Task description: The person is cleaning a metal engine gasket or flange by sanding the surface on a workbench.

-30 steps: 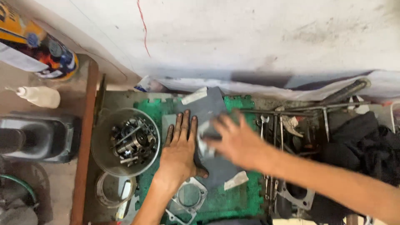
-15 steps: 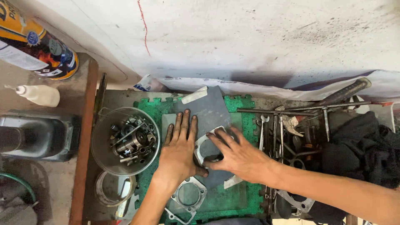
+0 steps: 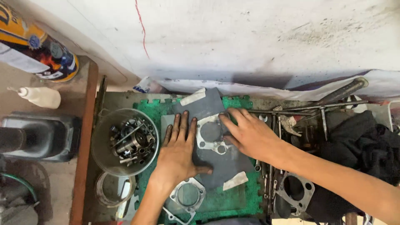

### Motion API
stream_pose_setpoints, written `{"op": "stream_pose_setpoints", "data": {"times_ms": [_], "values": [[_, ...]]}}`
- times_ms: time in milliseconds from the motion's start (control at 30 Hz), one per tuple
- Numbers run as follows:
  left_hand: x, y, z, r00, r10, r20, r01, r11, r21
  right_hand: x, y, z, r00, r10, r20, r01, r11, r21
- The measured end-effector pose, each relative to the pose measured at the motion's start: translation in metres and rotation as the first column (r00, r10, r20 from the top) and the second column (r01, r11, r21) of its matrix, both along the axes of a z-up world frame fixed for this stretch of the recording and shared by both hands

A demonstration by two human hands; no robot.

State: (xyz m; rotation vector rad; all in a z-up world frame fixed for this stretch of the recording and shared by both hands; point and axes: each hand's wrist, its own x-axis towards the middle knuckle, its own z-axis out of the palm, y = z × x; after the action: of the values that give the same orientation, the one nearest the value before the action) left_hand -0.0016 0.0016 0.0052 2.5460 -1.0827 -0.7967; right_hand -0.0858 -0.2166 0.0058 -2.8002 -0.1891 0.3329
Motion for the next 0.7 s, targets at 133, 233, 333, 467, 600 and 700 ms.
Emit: {"op": "stream_pose_setpoints", "data": {"times_ms": [133,233,333,467,600,700], "values": [[-0.011,-0.012,-0.014,0.969,0.107,0.221,-0.09,0.992,-0.088,-0.002,-0.01,-0.018,0.995,0.031,0.092,-0.035,0.998,0.045],[-0.01,-0.015,-0.015,0.947,0.12,0.299,-0.082,0.988,-0.134,0.003,-0.015,-0.021,0.989,-0.037,0.145,0.024,0.996,0.09],[-0.008,-0.016,-0.016,0.947,0.159,0.28,-0.109,0.976,-0.187,0.002,-0.026,-0.029,0.987,-0.024,0.159,0.005,0.993,0.119],[-0.007,-0.013,-0.014,0.961,0.182,0.21,-0.137,0.967,-0.215,0.013,-0.026,-0.029,0.993,-0.1,0.07,0.086,0.981,0.176],[-0.008,-0.014,-0.016,0.966,0.166,0.2,-0.12,0.967,-0.224,0.023,-0.039,-0.042,0.991,-0.123,0.045,0.104,0.949,0.299],[-0.005,-0.016,-0.011,0.975,0.161,0.156,-0.128,0.971,-0.203,0.027,-0.04,-0.039,0.981,-0.189,-0.033,0.189,0.921,0.341]]}}
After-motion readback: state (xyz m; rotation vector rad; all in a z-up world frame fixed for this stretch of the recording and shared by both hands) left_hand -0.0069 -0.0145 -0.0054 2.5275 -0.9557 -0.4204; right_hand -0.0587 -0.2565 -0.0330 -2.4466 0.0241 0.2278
